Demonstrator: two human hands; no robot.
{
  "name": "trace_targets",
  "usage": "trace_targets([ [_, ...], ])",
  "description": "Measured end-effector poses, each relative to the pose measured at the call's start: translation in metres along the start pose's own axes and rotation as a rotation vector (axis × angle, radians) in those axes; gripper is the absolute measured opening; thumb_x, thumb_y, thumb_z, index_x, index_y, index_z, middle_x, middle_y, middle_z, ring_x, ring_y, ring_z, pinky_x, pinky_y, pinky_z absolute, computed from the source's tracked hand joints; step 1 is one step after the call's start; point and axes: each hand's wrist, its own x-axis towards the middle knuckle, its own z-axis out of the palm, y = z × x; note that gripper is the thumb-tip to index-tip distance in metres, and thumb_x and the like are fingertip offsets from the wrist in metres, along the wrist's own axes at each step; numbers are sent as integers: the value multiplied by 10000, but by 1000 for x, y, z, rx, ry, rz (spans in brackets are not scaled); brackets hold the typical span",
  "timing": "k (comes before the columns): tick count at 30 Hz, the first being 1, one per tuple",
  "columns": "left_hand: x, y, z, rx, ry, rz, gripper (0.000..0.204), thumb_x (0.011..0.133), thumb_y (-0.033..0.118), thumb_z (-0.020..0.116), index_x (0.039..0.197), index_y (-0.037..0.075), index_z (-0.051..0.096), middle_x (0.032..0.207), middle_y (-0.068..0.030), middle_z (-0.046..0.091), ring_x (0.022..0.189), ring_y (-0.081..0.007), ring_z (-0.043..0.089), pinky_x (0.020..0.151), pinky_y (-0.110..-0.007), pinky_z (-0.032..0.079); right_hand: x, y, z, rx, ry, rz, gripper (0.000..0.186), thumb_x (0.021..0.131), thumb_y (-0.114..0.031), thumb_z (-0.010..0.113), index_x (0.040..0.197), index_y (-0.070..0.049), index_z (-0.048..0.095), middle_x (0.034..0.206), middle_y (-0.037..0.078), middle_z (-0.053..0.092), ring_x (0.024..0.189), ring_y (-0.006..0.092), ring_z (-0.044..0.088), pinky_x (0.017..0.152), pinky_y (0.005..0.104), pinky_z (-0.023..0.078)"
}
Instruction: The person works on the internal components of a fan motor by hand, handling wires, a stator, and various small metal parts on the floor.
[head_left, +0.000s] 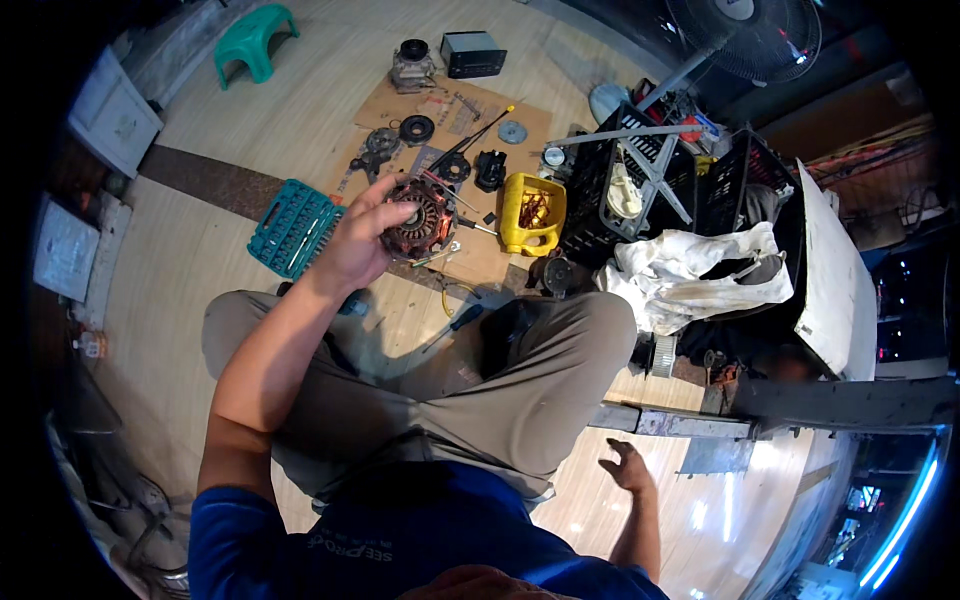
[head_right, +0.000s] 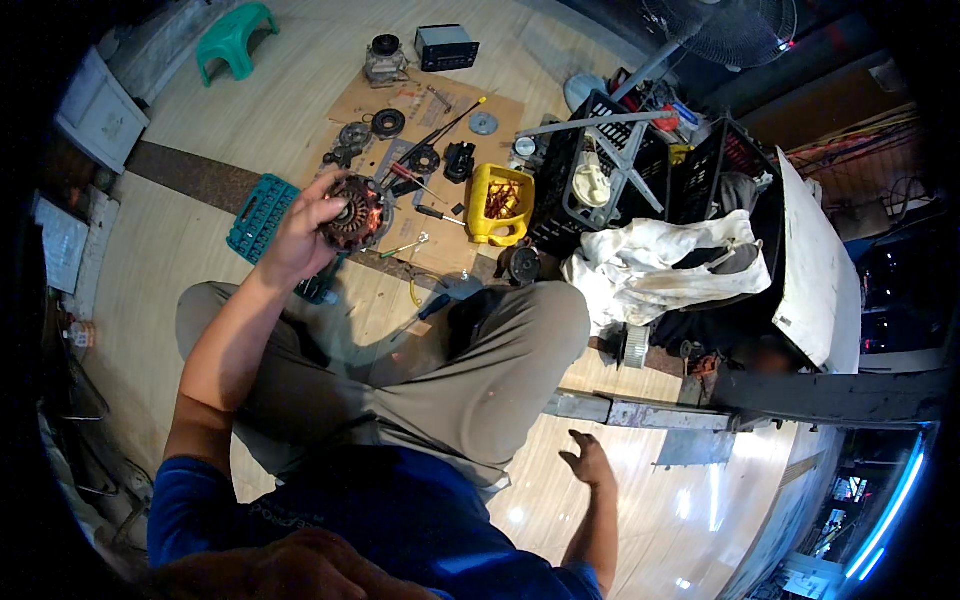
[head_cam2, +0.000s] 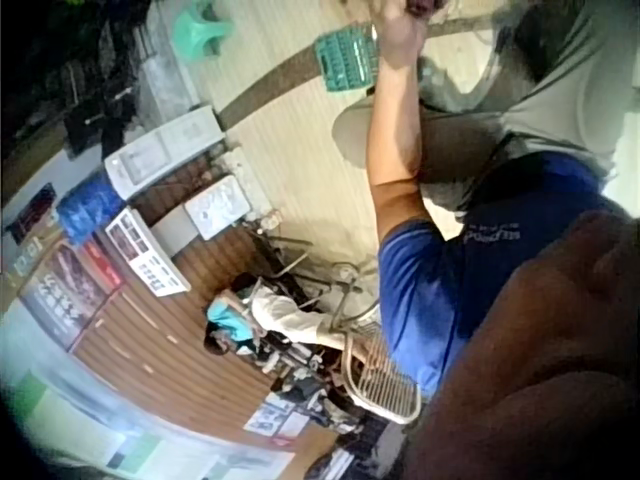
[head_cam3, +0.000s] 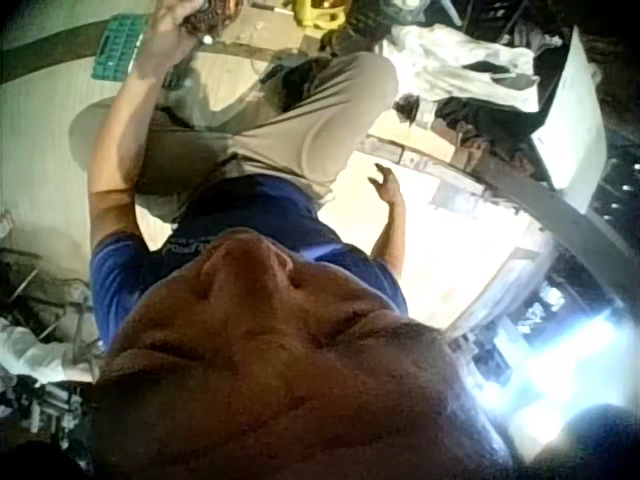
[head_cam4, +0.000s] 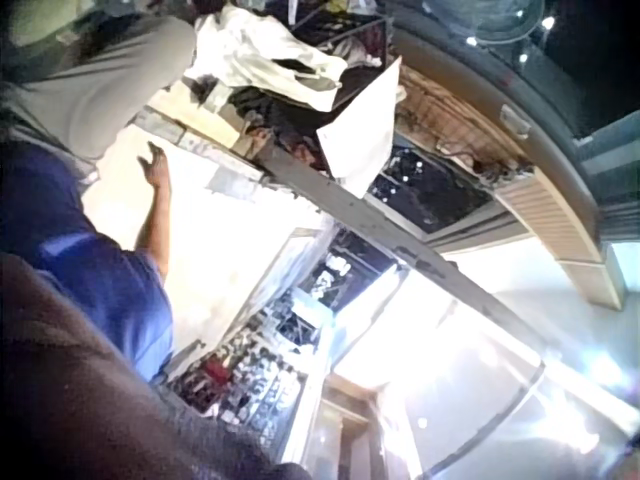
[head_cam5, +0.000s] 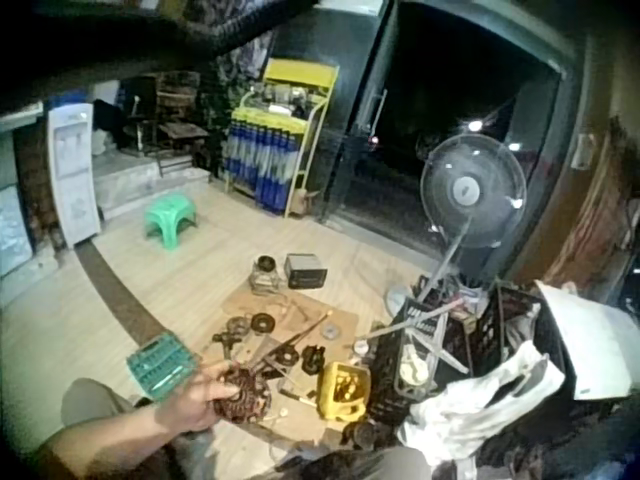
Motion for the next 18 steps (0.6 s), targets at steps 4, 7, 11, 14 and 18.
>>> trace_targets([
  [4,-1,-1,10,0,-30,-26,473,842,123,560,1249,-48,390,1108,-162,598,981,-223,641,874,-346,537,9,-80,-126,-3,169,-117,522,818,-92,672,1295,23,493,1294,236,528,1209,373,504,1045,390,386],
  [7,-5,0,11,42,-48,-36,497,820,107,572,1256,-47,390,1110,-162,597,981,-223,639,874,-352,535,36,-184,-182,585,421,-300,551,829,-68,664,1328,39,456,1264,209,557,1172,288,542,1019,345,400],
  [11,-6,-1,15,20,-101,-56,526,797,99,587,1264,-39,388,1114,-163,596,981,-225,636,877,-354,529,88,-307,-174,880,17,-567,627,848,-83,660,1384,59,367,1303,159,533,1186,206,513,1017,325,394],
  [14,-7,0,11,-45,-202,-89,505,804,37,605,1266,-10,407,1117,-138,585,1013,-196,610,871,-326,520,130,-371,-135,990,-384,-561,672,838,-84,675,1395,52,326,1251,138,557,1116,165,542,956,279,432],
  [18,-16,4,8,12,-178,-148,587,744,82,633,1275,-16,401,1148,-161,564,1028,-231,608,915,-371,509,154,-393,-106,1215,-557,-571,287,888,-55,597,1163,21,570,939,63,650,822,123,610,814,269,499],
])
